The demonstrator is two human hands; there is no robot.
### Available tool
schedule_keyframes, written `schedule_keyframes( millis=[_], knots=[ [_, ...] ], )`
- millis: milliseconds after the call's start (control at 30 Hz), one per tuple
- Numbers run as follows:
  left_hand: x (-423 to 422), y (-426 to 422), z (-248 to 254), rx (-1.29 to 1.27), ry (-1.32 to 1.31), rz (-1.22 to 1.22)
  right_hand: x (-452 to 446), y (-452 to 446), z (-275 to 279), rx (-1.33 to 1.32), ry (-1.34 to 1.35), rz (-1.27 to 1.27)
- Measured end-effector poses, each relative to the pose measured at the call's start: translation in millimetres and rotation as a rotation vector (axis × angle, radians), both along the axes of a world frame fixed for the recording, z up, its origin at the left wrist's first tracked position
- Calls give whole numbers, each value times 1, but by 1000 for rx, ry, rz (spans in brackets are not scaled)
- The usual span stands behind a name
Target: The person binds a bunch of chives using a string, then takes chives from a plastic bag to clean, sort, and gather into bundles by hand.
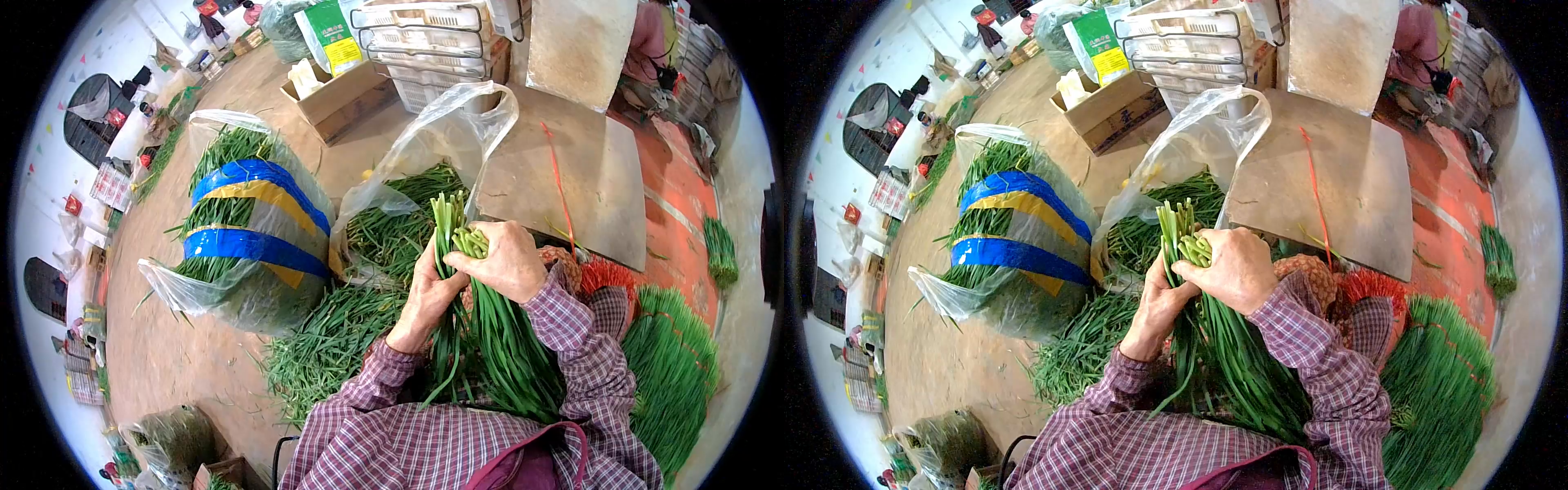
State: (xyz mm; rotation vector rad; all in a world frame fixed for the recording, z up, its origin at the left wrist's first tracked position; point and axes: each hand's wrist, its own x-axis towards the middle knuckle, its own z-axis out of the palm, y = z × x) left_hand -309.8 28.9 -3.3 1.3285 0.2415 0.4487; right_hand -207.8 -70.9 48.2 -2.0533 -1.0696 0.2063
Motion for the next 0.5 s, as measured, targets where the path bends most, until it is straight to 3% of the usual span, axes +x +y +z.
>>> schedule_keyframes(
  millis=[167,233,300,367,433,500],
  knots=[
    [-19,11,19,-321,150,-141,12,-1,-9,104,204,130],
    [-19,22,12,-487,65,-221,16,0,-12,175,300,180],
    [-20,22,8,-513,73,-137,23,3,-20,208,457,288],
    [-18,27,3,-564,13,-215,26,0,-19,221,563,337],
    [-17,29,4,-439,62,-103,27,-7,1,166,719,431],
    [-16,40,-1,-447,41,-84,32,-19,17,104,691,438]
  ],
)
